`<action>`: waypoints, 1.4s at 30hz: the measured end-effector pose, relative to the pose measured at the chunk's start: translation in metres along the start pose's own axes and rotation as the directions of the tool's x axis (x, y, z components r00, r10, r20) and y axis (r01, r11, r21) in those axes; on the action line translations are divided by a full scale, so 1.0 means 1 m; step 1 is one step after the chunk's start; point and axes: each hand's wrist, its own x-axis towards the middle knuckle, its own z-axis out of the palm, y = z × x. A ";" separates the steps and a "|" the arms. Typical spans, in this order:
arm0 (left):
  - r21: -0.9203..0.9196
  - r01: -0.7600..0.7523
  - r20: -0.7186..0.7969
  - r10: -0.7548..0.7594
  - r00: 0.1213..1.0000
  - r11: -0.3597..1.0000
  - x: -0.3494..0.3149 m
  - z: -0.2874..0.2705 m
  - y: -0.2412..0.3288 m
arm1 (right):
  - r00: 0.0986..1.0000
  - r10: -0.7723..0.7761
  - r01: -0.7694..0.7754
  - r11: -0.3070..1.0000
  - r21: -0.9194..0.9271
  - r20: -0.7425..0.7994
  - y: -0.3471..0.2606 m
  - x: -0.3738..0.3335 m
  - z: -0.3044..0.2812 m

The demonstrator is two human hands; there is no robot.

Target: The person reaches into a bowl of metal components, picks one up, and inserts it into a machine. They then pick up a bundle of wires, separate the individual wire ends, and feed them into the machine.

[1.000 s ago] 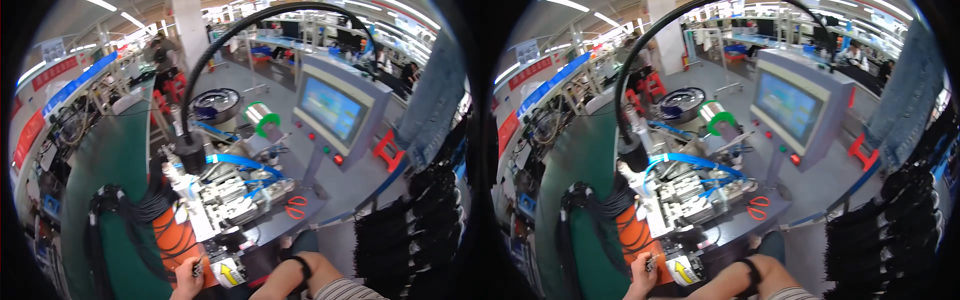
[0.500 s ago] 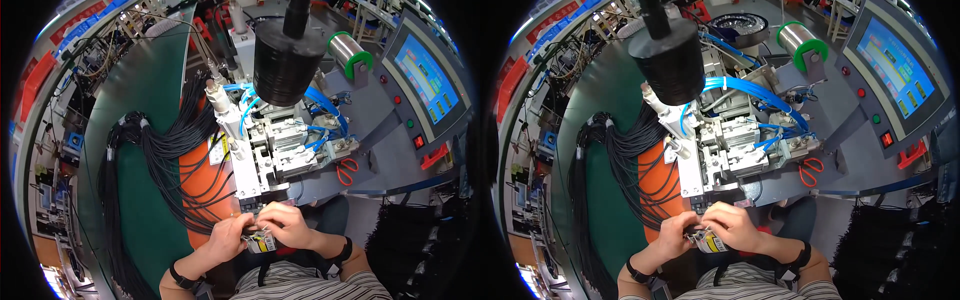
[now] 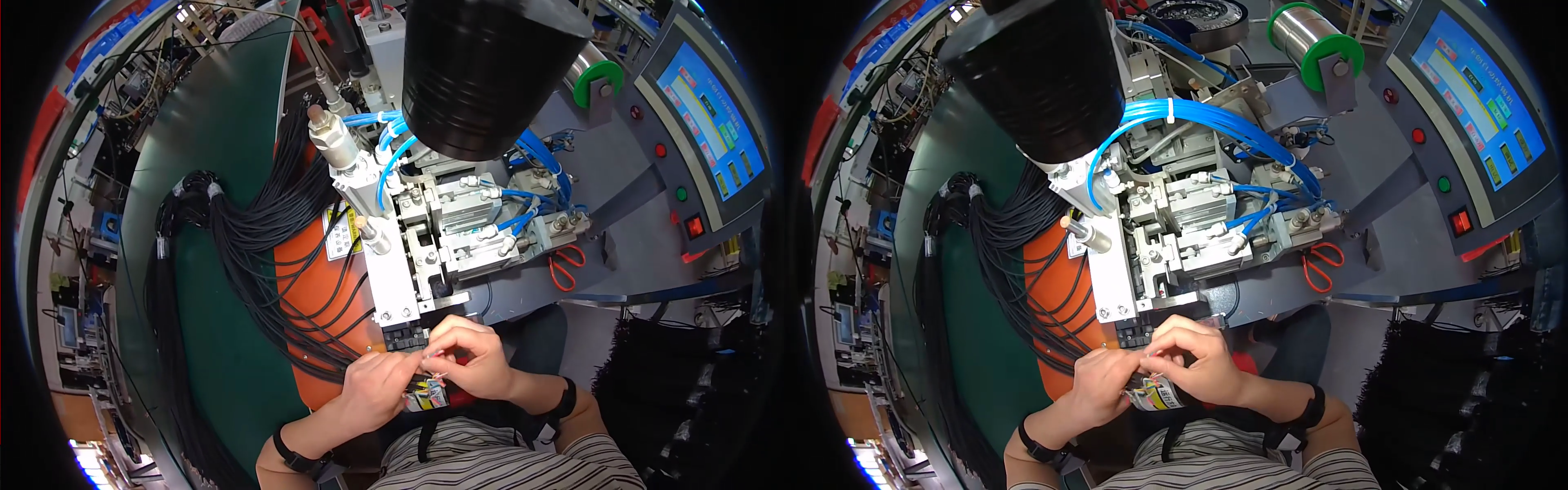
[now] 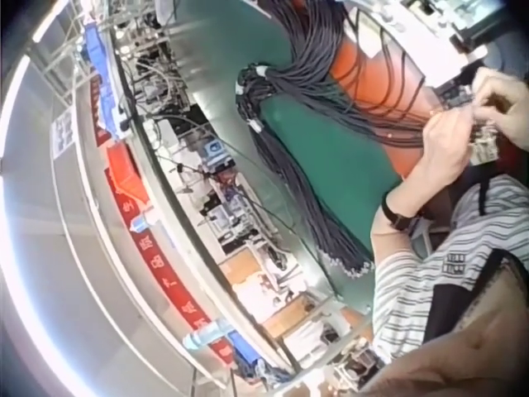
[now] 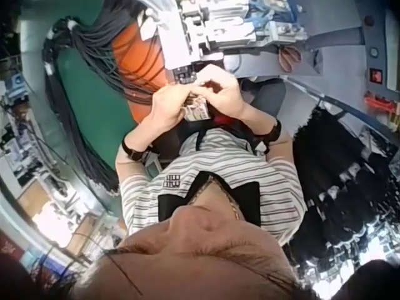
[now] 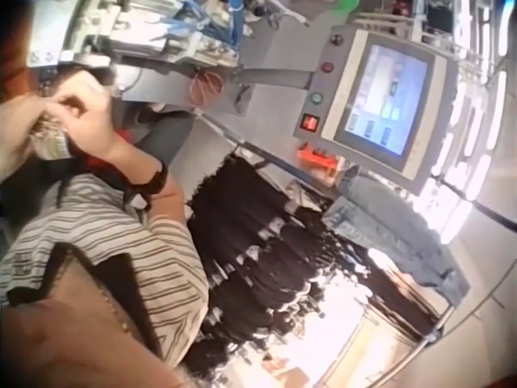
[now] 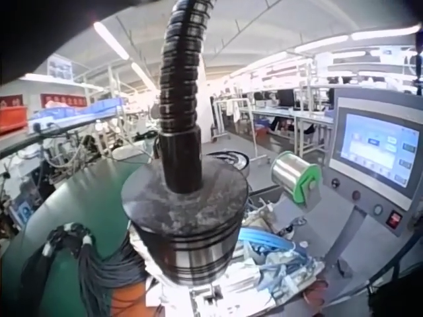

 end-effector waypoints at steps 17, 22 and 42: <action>-0.050 0.056 -0.072 -0.059 0.996 0.997 0.006 0.008 -0.005 | 0.987 0.149 -0.162 0.912 0.376 0.064 0.006 0.002 -0.007; -0.210 0.071 -0.053 -0.084 0.995 0.975 0.008 0.007 -0.009 | 0.999 0.044 -0.047 0.988 0.150 0.024 0.000 0.008 -0.010; 0.317 0.057 0.086 -0.089 0.992 0.947 0.010 -0.002 0.009 | 0.951 -0.268 0.278 0.516 -0.810 0.156 -0.018 0.016 -0.009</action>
